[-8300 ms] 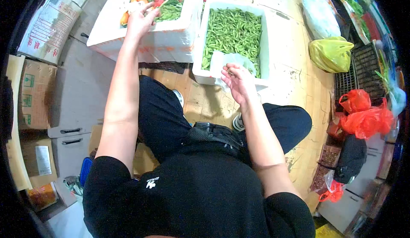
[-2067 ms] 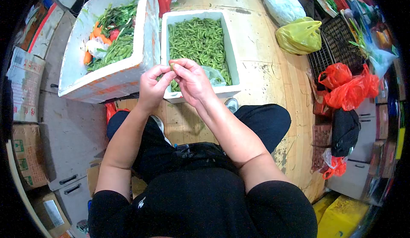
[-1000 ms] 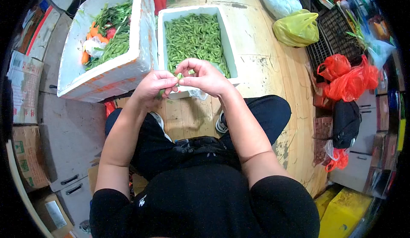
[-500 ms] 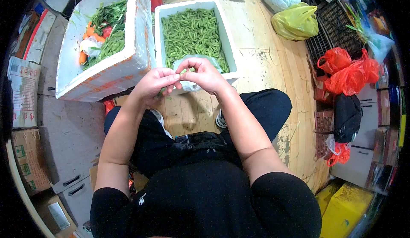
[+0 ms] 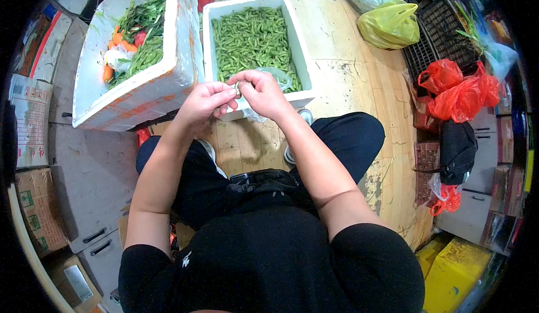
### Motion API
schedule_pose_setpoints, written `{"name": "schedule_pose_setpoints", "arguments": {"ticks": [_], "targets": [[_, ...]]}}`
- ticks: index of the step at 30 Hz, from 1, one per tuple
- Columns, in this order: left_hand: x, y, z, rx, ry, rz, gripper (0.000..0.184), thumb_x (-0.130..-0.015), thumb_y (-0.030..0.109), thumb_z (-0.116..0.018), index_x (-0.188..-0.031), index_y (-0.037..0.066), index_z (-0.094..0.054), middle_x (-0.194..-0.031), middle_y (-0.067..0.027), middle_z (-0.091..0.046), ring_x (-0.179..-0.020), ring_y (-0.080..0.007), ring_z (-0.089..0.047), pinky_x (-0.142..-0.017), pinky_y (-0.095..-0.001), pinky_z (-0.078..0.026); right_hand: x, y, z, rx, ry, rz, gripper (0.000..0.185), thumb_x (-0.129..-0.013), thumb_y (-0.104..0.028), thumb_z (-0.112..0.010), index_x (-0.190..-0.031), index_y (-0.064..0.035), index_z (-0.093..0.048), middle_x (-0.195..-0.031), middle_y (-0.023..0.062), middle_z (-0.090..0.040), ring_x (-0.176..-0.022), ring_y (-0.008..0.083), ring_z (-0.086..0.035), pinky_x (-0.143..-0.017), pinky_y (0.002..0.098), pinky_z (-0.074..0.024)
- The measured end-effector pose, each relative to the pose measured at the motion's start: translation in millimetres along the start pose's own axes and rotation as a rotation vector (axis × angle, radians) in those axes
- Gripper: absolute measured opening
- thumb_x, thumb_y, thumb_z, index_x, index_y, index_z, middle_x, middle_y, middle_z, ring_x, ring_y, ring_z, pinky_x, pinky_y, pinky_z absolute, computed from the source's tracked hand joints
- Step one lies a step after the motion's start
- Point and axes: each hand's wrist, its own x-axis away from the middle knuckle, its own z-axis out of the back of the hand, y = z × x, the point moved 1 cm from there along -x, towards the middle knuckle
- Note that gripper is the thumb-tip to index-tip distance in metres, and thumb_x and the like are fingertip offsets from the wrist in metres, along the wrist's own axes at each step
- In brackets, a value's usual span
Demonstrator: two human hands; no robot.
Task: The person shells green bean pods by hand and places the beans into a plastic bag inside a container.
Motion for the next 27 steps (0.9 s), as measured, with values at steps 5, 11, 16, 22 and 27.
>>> {"name": "schedule_pose_setpoints", "arguments": {"ticks": [5, 11, 16, 22, 27], "targets": [[-1, 1, 2, -0.027, 0.065, -0.033, 0.017, -0.084, 0.021, -0.057, -0.085, 0.004, -0.061, -0.068, 0.0014, -0.059, -0.056, -0.0018, -0.046, -0.048, -0.015, -0.035, 1, 3, -1, -0.521, 0.041, -0.288, 0.024, -0.085, -0.007, -0.043, -0.102, 0.0004, -0.057, -0.074, 0.0042, -0.057, -0.062, 0.007, -0.049, -0.056, 0.0201, -0.0403], [-1, 9, 16, 0.207, 0.208, -0.142, 0.021, -0.086, 0.022, -0.054, -0.093, 0.003, -0.06, -0.07, 0.0003, -0.056, -0.053, -0.0033, -0.044, -0.044, -0.0168, -0.034, 8, 33, 6, -1.124, 0.247, -0.506, 0.027, -0.091, -0.015, -0.04, -0.111, 0.0012, -0.048, -0.079, 0.0055, -0.052, -0.063, 0.0114, -0.047, -0.057, 0.0248, -0.0421], [9, 30, 64, 0.75, 0.5, -0.327, 0.023, -0.086, 0.025, -0.055, -0.096, 0.004, -0.055, -0.068, 0.0023, -0.047, -0.052, -0.0037, -0.04, -0.043, -0.0162, -0.033, 14, 48, 10, -1.174, 0.251, -0.559, 0.029, -0.091, -0.022, -0.041, -0.105, 0.0009, -0.05, -0.081, 0.006, -0.052, -0.066, 0.0129, -0.048, -0.059, 0.0259, -0.0435], [15, 28, 115, 1.077, 0.601, -0.433, 0.027, -0.088, 0.03, -0.051, -0.099, 0.005, -0.052, -0.073, 0.0023, -0.05, -0.052, -0.0035, -0.041, -0.042, -0.0153, -0.034, 15, 43, 6, -1.121, 0.225, -0.578, 0.026, -0.091, -0.018, -0.042, -0.104, 0.0019, -0.051, -0.084, 0.0068, -0.053, -0.069, 0.014, -0.051, -0.062, 0.0264, -0.0453], [13, 27, 102, 0.883, 0.477, -0.426, 0.031, -0.087, 0.025, -0.053, -0.11, 0.004, -0.05, -0.076, 0.001, -0.052, -0.054, -0.0032, -0.044, -0.043, -0.0151, -0.035, 14, 36, -1, -1.105, 0.18, -0.579, 0.022, -0.087, -0.008, -0.044, -0.106, 0.0017, -0.05, -0.088, 0.0083, -0.054, -0.071, 0.0144, -0.053, -0.064, 0.027, -0.0486]]}}
